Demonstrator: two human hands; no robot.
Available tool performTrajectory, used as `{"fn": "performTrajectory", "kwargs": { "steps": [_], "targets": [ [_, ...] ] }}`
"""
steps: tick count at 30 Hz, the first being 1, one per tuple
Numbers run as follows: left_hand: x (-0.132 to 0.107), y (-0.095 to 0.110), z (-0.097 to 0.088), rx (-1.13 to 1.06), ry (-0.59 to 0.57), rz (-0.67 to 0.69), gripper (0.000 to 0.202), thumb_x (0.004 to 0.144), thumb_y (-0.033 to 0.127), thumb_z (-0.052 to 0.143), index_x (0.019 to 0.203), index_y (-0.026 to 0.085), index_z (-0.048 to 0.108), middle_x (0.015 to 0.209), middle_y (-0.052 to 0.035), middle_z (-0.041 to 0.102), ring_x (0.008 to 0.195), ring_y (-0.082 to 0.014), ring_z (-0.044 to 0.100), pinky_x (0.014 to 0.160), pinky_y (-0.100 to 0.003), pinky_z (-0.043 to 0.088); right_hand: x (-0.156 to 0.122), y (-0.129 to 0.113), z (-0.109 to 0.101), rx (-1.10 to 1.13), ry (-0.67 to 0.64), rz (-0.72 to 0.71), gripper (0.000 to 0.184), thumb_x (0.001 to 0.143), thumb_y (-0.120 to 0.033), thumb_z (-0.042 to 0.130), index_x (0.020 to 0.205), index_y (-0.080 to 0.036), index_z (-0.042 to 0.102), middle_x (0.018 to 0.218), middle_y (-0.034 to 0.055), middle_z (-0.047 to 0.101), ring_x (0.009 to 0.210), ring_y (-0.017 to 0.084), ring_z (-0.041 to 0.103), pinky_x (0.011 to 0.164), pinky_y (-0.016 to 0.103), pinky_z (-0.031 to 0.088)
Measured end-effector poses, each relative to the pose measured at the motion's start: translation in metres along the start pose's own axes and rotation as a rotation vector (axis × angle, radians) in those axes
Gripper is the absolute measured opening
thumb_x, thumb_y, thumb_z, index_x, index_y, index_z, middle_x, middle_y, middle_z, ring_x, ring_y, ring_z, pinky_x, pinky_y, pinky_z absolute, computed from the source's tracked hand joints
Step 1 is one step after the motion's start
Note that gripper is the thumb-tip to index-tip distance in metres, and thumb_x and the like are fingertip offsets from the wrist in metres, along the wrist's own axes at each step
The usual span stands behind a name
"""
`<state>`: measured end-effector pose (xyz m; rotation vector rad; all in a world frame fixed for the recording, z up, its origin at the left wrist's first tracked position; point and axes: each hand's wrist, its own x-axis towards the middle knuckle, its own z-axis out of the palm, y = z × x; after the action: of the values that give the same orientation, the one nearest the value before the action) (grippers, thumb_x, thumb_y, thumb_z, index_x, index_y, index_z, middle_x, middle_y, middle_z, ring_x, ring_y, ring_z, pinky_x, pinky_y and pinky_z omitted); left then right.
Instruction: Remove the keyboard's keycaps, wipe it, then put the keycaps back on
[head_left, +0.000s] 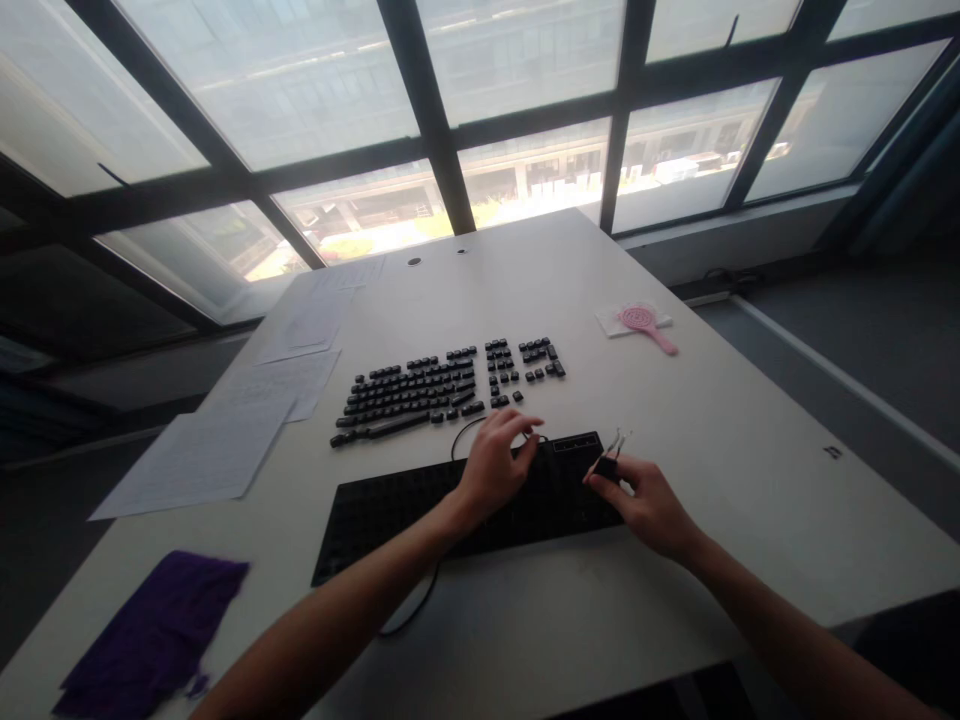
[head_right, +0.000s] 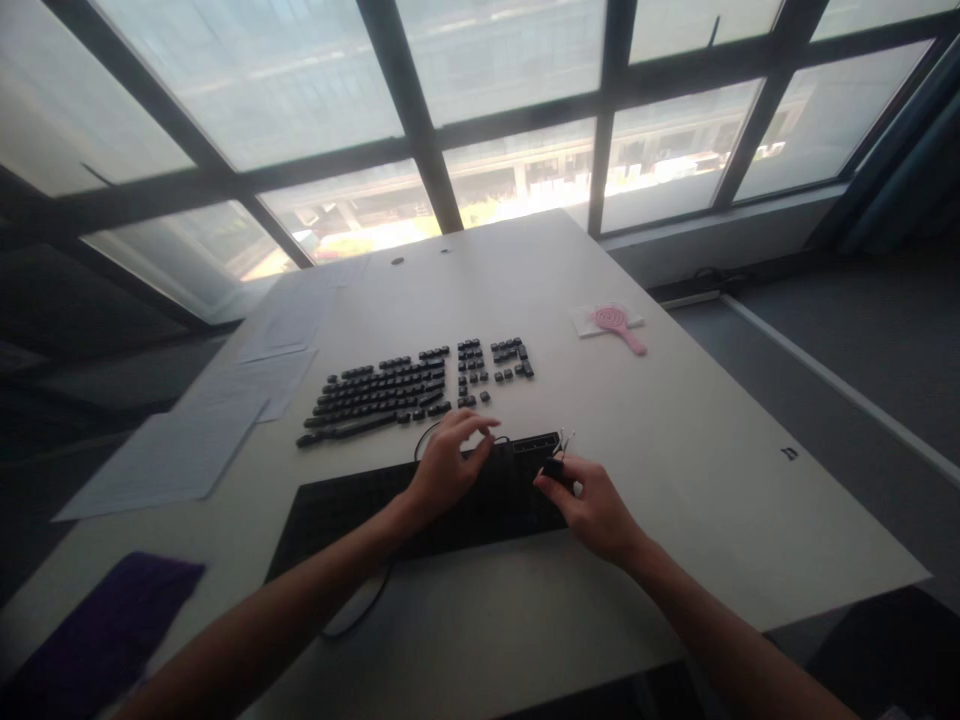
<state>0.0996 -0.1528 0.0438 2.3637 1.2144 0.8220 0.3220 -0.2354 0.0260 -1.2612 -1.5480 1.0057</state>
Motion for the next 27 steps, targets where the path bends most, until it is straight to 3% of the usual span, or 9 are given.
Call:
{"fn": "performTrajectory", "kwargs": {
  "steps": [2, 4, 7, 10, 14, 22, 27],
  "targets": [
    [-0.026, 0.024, 0.007, -0.043, -0.133, 0.062, 0.012, 0.093, 0.024, 0.06, 0.102, 0.021, 0.067, 0.095, -0.0054, 0.064, 0.094, -0.0213, 0.058, 0.085, -0.035, 0.048, -0.003, 0.004, -0.002, 0.0, 0.021, 0.005, 0.024, 0.091, -0.037, 0.063, 0.08, -0.017, 0.071, 0.08, 0.004, 0.07, 0.078, 0.021, 0.063, 0.073, 0.03, 0.048],
    [-0.044, 0.04, 0.018, -0.019, -0.23, 0.1, 0.02, 0.087, 0.034, 0.07, 0.102, 0.02, 0.067, 0.096, -0.0059, 0.065, 0.092, -0.0228, 0.057, 0.082, -0.036, 0.05, -0.003, 0.01, -0.001, 0.037, 0.135, 0.057, 0.026, 0.09, -0.04, 0.064, 0.082, -0.017, 0.072, 0.078, 0.0046, 0.071, 0.075, 0.021, 0.064, 0.07, 0.03, 0.049],
    [-0.055, 0.045, 0.036, 0.047, -0.277, 0.157, 0.032, 0.079, 0.034, 0.079, 0.104, 0.019, 0.067, 0.1, -0.0072, 0.065, 0.093, -0.0243, 0.056, 0.08, -0.036, 0.052, 0.001, 0.019, 0.003, 0.139, 0.286, 0.123, 0.03, 0.088, -0.045, 0.065, 0.087, -0.016, 0.072, 0.078, 0.0056, 0.072, 0.072, 0.022, 0.066, 0.067, 0.031, 0.05],
    [-0.055, 0.04, 0.047, 0.04, -0.262, 0.199, 0.018, 0.082, 0.026, 0.076, 0.096, 0.018, 0.069, 0.097, -0.0068, 0.064, 0.093, -0.0233, 0.057, 0.08, -0.035, 0.053, 0.006, 0.024, 0.01, 0.145, 0.235, 0.093, 0.031, 0.089, -0.045, 0.064, 0.086, -0.016, 0.071, 0.078, 0.0056, 0.071, 0.072, 0.021, 0.065, 0.065, 0.03, 0.05],
    [-0.055, 0.035, 0.054, -0.039, -0.22, 0.232, 0.005, 0.087, 0.02, 0.069, 0.091, 0.017, 0.07, 0.096, -0.0072, 0.064, 0.091, -0.0213, 0.058, 0.081, -0.033, 0.053, 0.005, 0.025, 0.018, -0.008, 0.198, 0.0, 0.028, 0.093, -0.04, 0.059, 0.082, -0.017, 0.069, 0.077, 0.0045, 0.068, 0.073, 0.02, 0.062, 0.065, 0.029, 0.047],
    [-0.057, 0.03, 0.059, -0.189, -0.181, 0.167, 0.011, 0.085, 0.018, 0.07, 0.095, 0.017, 0.073, 0.099, -0.0077, 0.066, 0.091, -0.0202, 0.063, 0.082, -0.032, 0.054, 0.001, 0.027, 0.022, -0.152, 0.207, -0.096, 0.025, 0.096, -0.035, 0.054, 0.086, -0.018, 0.069, 0.083, 0.0056, 0.069, 0.078, 0.021, 0.062, 0.073, 0.031, 0.047],
    [-0.059, 0.033, 0.057, -0.335, -0.117, 0.077, 0.014, 0.082, 0.02, 0.074, 0.096, 0.017, 0.074, 0.093, -0.0067, 0.067, 0.08, -0.0166, 0.063, 0.071, -0.027, 0.053, 0.002, 0.027, 0.021, -0.173, 0.203, -0.089, 0.024, 0.096, -0.033, 0.054, 0.084, -0.018, 0.068, 0.082, 0.0053, 0.067, 0.076, 0.021, 0.061, 0.071, 0.031, 0.045]
  ]
}}
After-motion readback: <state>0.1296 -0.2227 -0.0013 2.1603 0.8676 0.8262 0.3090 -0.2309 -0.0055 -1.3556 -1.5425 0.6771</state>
